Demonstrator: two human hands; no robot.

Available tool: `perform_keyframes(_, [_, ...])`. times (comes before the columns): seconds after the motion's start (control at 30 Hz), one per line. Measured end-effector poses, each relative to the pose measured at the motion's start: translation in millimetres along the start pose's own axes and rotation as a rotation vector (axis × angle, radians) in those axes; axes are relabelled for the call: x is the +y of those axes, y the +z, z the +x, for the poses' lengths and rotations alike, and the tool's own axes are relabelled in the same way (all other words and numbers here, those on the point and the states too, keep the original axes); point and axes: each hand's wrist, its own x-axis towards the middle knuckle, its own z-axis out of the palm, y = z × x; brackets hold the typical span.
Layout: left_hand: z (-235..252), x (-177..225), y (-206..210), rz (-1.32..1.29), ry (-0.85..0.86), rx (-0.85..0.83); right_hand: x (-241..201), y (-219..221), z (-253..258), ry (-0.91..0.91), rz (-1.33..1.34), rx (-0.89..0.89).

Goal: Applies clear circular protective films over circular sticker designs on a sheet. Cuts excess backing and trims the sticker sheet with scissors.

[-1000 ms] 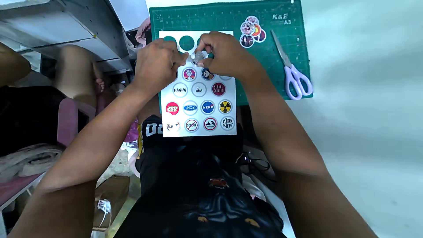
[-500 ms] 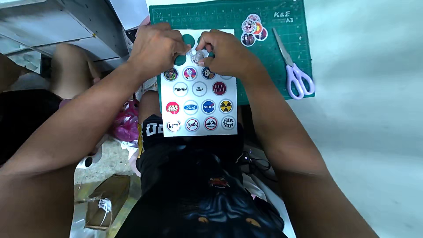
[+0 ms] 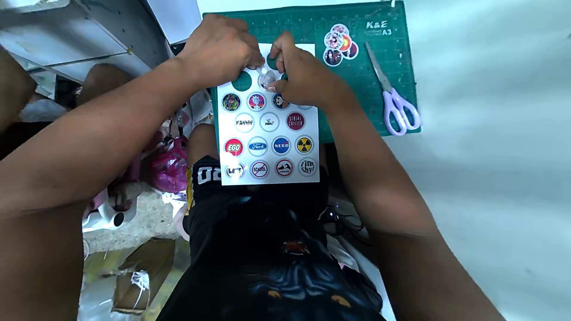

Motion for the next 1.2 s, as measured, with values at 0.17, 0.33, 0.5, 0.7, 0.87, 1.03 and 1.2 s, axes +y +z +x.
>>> perform_keyframes(0.17, [-4, 13, 1, -0.006, -0.063, 0.110, 13, 1, -2, -0.132, -0.005, 0.066])
perform_keyframes(0.33, [-24, 40, -4, -0.129, -0.353, 0.319, 2, 14, -8, -0.069, -0.024, 0.176])
perform_keyframes(0.5, [-65, 74, -1, -0.410, -0.683, 0.547, -2, 9, -12, -0.040, 0.035, 0.168])
perform_keyframes(0.7, [-93, 106, 22, -0.551, -1.078, 0.365, 16, -4, -34, -0.014, 0.245, 0.283])
perform_keyframes(0.87, [-108, 121, 29, -0.975, -1.141, 0.129, 43, -17, -88, 0.095, 0.202, 0.463])
perform_keyframes(1.03, [-128, 144, 16, -0.886, -1.040, 0.252, 70, -13, -127, 0.137, 0.036, 0.390])
perform_keyframes(1.2, [-131, 149, 20, -0.552, -1.065, 0.402, 70, -10, -128, 0.186, -0.091, 0.343])
